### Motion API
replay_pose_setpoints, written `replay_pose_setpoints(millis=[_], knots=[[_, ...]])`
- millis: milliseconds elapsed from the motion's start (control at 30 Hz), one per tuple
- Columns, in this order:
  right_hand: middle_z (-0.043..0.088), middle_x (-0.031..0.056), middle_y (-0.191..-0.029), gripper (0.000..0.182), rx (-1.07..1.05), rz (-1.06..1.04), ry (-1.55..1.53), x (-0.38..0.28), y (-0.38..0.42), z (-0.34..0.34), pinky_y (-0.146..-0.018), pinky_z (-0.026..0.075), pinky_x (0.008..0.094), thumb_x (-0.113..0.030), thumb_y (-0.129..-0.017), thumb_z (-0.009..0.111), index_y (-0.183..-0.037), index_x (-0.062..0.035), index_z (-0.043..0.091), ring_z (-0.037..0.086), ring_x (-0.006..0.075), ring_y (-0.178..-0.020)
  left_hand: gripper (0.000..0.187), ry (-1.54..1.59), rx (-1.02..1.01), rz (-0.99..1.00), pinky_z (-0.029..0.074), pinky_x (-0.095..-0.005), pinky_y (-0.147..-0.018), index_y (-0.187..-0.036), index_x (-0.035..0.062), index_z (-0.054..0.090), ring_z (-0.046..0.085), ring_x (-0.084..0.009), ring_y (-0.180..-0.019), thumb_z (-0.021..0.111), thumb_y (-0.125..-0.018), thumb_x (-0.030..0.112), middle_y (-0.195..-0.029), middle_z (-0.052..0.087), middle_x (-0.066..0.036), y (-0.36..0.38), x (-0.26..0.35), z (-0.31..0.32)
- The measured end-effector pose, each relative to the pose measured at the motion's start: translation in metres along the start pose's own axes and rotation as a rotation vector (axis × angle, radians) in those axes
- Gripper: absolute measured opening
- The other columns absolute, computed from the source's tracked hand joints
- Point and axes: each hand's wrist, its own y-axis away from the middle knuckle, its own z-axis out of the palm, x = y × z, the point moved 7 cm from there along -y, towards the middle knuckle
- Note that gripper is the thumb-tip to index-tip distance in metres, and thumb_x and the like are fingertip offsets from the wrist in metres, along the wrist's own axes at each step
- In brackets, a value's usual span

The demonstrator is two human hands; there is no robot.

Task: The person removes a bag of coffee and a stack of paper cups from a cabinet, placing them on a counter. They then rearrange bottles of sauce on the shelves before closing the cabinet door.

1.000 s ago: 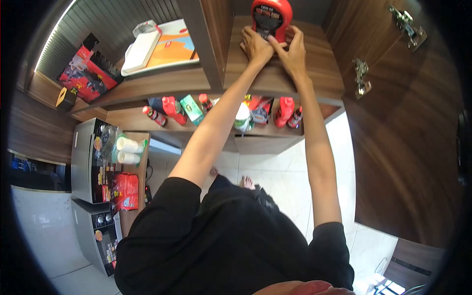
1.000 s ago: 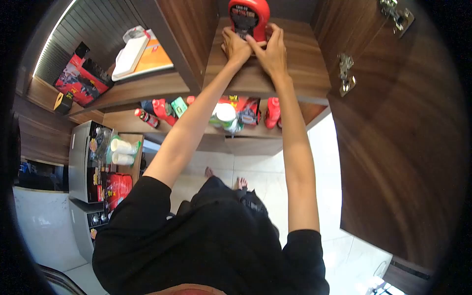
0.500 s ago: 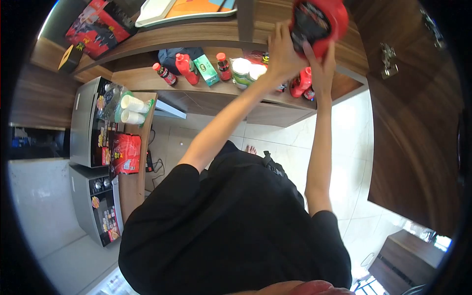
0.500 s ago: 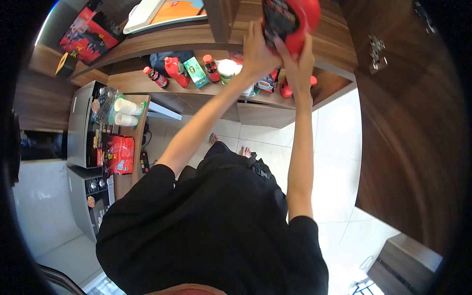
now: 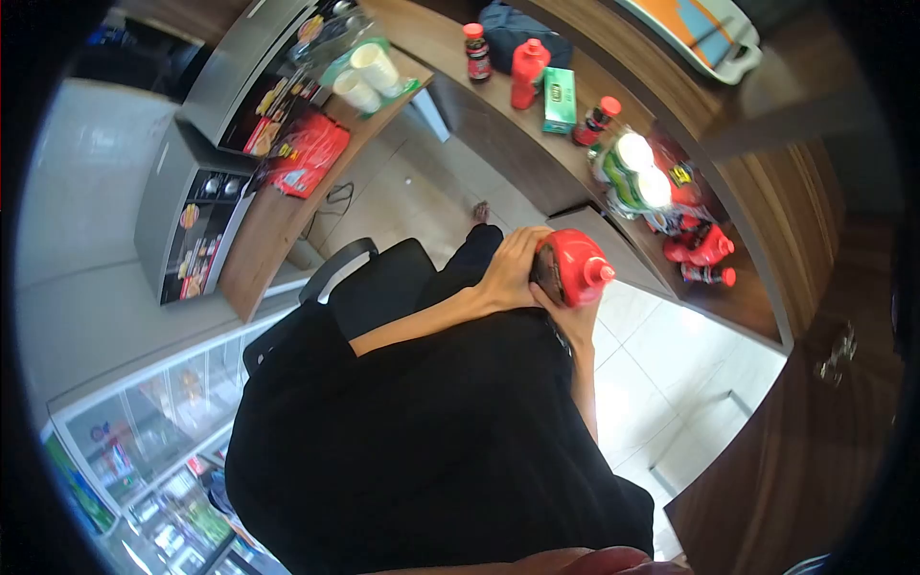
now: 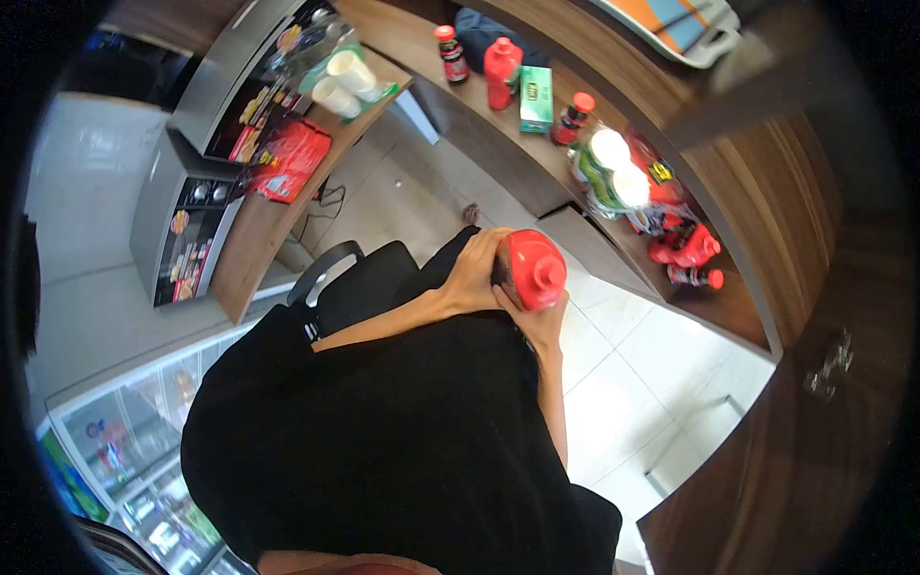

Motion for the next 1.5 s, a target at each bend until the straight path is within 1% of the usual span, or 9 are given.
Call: replay_pose_setpoints(millis=[233, 267, 467, 567, 600, 833, 1033, 1300, 1500], knots=[[0.071, 0.0126, -0.079, 0.041, -0.332, 0.046, 0.074, 0.032, -0.056, 0.104, -0.071, 0.054, 0.0347, -0.023, -0.065, 0.087, -0.092, 0.0012, 0.067, 0.070, 0.0258, -0.073, 0.083, 0.048, 0.064, -0.400, 0.042, -0.0453, -0.101, -0.129, 0.0019, 0.045, 0.052, -0.0393, -0.117, 0.082, -0.059, 0.029, -0.123, 0.054, -0.020, 0.009, -0.092, -0.049], [0.072, 0.0155, -0.094, 0.055, -0.361, 0.102, 0.040, 0.042, -0.065, 0.119, -0.075, 0.054, 0.0362, -0.024, -0.064, 0.089, -0.104, 0.0042, 0.064, 0.070, 0.0250, -0.082, 0.086, 0.072, 0.074, -0.433, 0.042, -0.0456, -0.102, -0.132, 0.0033, 0.042, 0.049, -0.0403, -0.120, 0.083, -0.061, 0.027, -0.124, 0.053, -0.021, 0.007, -0.108, -0.054], [0.071, 0.0165, -0.095, 0.058, -0.299, -0.003, 0.065, 0.037, -0.158, 0.216, -0.078, 0.054, 0.0381, -0.021, -0.061, 0.089, -0.107, 0.0018, 0.063, 0.071, 0.0282, -0.086, 0.093, -0.183, 0.344, -0.491, 0.043, -0.0462, -0.100, -0.132, -0.0020, 0.034, 0.046, -0.0426, -0.121, 0.088, -0.058, 0.016, -0.131, 0.041, -0.024, -0.028, -0.201, -0.116], [0.071, 0.0164, -0.095, 0.059, -0.258, 0.016, 0.032, 0.027, -0.214, 0.270, -0.080, 0.054, 0.0379, -0.019, -0.060, 0.089, -0.109, 0.0018, 0.062, 0.071, 0.0272, -0.088, 0.090, 0.026, 0.405, -0.683, 0.049, -0.0416, -0.092, -0.127, -0.0016, 0.035, 0.056, -0.0359, -0.112, 0.091, -0.059, 0.018, -0.128, 0.041, -0.020, -0.039, -0.290, -0.123], [0.071, 0.0165, -0.094, 0.060, -0.243, 0.004, 0.036, 0.023, -0.232, 0.287, -0.079, 0.054, 0.0377, -0.017, -0.062, 0.087, -0.113, -0.0001, 0.060, 0.071, 0.0271, -0.087, 0.075, 0.054, 0.431, -0.694, 0.050, -0.0379, -0.085, -0.121, -0.0012, 0.038, 0.058, -0.0302, -0.108, 0.087, -0.068, 0.019, -0.123, 0.043, -0.018, -0.048, -0.300, -0.136], [0.071, 0.0160, -0.094, 0.060, -0.066, -0.015, 0.031, 0.023, -0.351, 0.380, -0.077, 0.054, 0.0383, -0.018, -0.065, 0.085, -0.116, -0.0038, 0.058, 0.071, 0.0272, -0.083, 0.053, 0.150, 0.345, -0.610, 0.052, -0.0366, -0.075, -0.115, -0.0007, 0.045, 0.063, -0.0249, -0.089, 0.077, -0.080, 0.023, -0.112, 0.055, -0.015, -0.099, -0.338, -0.206], [0.065, 0.0173, -0.120, 0.088, -0.027, 0.011, 0.009, 0.050, -0.424, 0.417, -0.097, 0.047, 0.0390, -0.031, -0.063, 0.089, -0.136, -0.0032, 0.049, 0.063, 0.0288, -0.111, 0.038, 0.371, -0.040, -0.827, 0.052, -0.0413, -0.072, -0.106, 0.0035, 0.053, 0.069, -0.0268, -0.077, 0.072, -0.083, 0.026, -0.090, 0.069, -0.012, -0.092, -0.347, -0.220], [0.067, 0.0182, -0.113, 0.078, -0.023, 0.115, 0.032, 0.063, -0.447, 0.427, -0.094, 0.047, 0.0395, -0.027, -0.066, 0.088, -0.131, -0.0040, 0.050, 0.064, 0.0304, -0.107, 0.035, 0.231, 0.065, -0.721, 0.051, -0.0409, -0.073, -0.104, 0.0033, 0.055, 0.069, -0.0294, -0.076, 0.071, -0.083, 0.027, -0.089, 0.071, -0.012, -0.091, -0.360, -0.239], [0.063, 0.0177, -0.123, 0.084, -0.036, 0.156, 0.076, 0.088, -0.451, 0.418, -0.099, 0.043, 0.0418, -0.029, -0.063, 0.089, -0.134, -0.0093, 0.048, 0.060, 0.0339, -0.116, 0.035, 0.248, 0.071, -0.739, 0.052, -0.0381, -0.068, -0.104, 0.0029, 0.054, 0.067, -0.0239, -0.070, 0.071, -0.084, 0.026, -0.087, 0.071, -0.011, -0.096, -0.368, -0.242]])
